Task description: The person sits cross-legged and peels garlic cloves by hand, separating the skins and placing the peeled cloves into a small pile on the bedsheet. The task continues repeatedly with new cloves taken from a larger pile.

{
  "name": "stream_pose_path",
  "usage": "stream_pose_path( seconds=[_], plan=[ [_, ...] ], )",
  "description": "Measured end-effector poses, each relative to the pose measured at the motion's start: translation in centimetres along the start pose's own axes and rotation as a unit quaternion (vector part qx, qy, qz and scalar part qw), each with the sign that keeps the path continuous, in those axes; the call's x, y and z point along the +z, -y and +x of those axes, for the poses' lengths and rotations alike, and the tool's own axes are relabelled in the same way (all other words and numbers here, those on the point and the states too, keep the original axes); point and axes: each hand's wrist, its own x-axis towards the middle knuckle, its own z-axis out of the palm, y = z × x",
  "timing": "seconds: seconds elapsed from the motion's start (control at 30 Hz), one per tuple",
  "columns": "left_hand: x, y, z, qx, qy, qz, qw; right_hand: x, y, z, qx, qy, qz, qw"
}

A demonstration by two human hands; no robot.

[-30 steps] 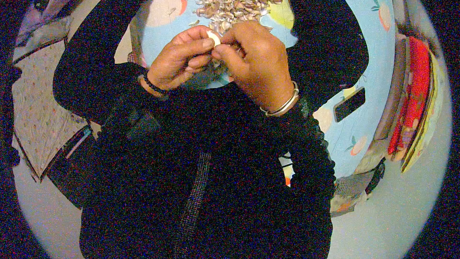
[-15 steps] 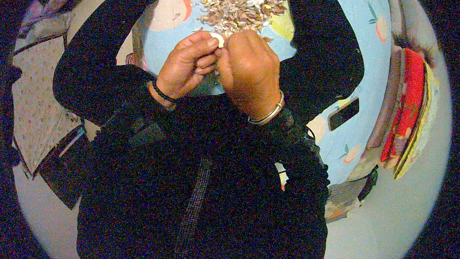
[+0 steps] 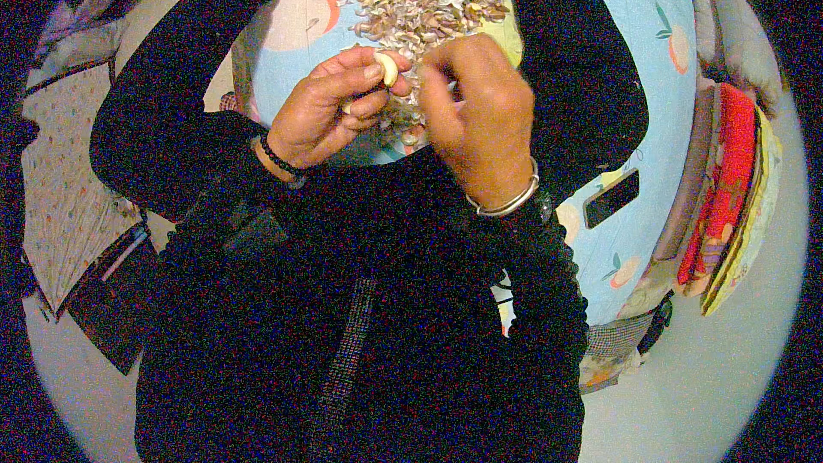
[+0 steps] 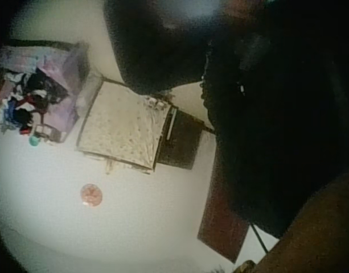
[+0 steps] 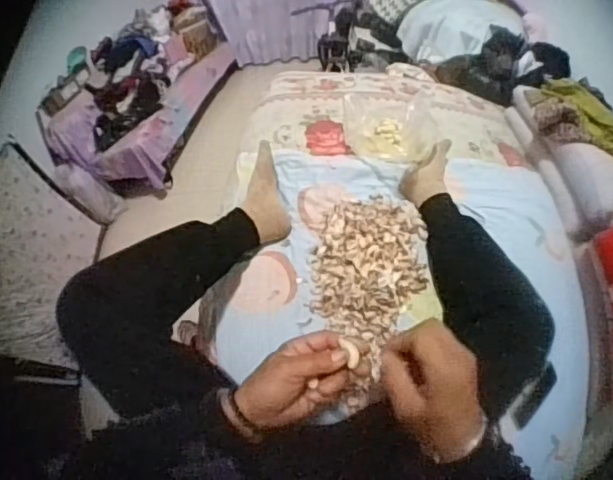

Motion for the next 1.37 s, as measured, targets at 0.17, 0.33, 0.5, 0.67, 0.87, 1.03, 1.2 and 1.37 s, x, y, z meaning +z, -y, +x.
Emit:
stream_pose_path(
  seconds=[0.17,0.33,0.5,0.67,0.87,1.03,1.2,1.37],
  plan=[
    [-0.7,0.3,0.2,-0.023,0.028,-0.059,0.998,1.0,-0.1,-0.4,-0.106,0.036,-0.072,0.991],
    [-0.4,0.5,0.2,-0.012,-0.004,-0.037,0.999,1.1,-0.2,-0.5,-0.147,0.038,-0.12,0.981],
    [-0.2,0.6,0.1,-0.011,-0.033,-0.013,0.999,1.2,0.0,-0.5,-0.152,0.05,-0.131,0.978],
    [-0.5,0.9,0.1,-0.021,0.003,0.018,1.0,1.1,-0.2,-0.4,-0.147,0.045,-0.099,0.983],
    [-0.1,0.5,-0.2,-0.048,0.049,0.03,0.997,0.2,-1.1,0.0,-0.031,-0.053,-0.048,0.997],
    [0.3,0.2,-0.2,-0.057,0.042,0.05,0.996,-1.6,-2.1,0.2,0.04,-0.016,-0.015,0.999],
    [0.4,0.0,-0.3,-0.053,-0.013,0.136,0.989,-1.2,-2.1,-0.5,0.13,0.104,0.234,0.958],
    [0.4,0.2,-0.4,-0.053,-0.036,0.261,0.963,-1.2,-1.9,-0.4,0.051,0.176,0.126,0.975]
  ],
)
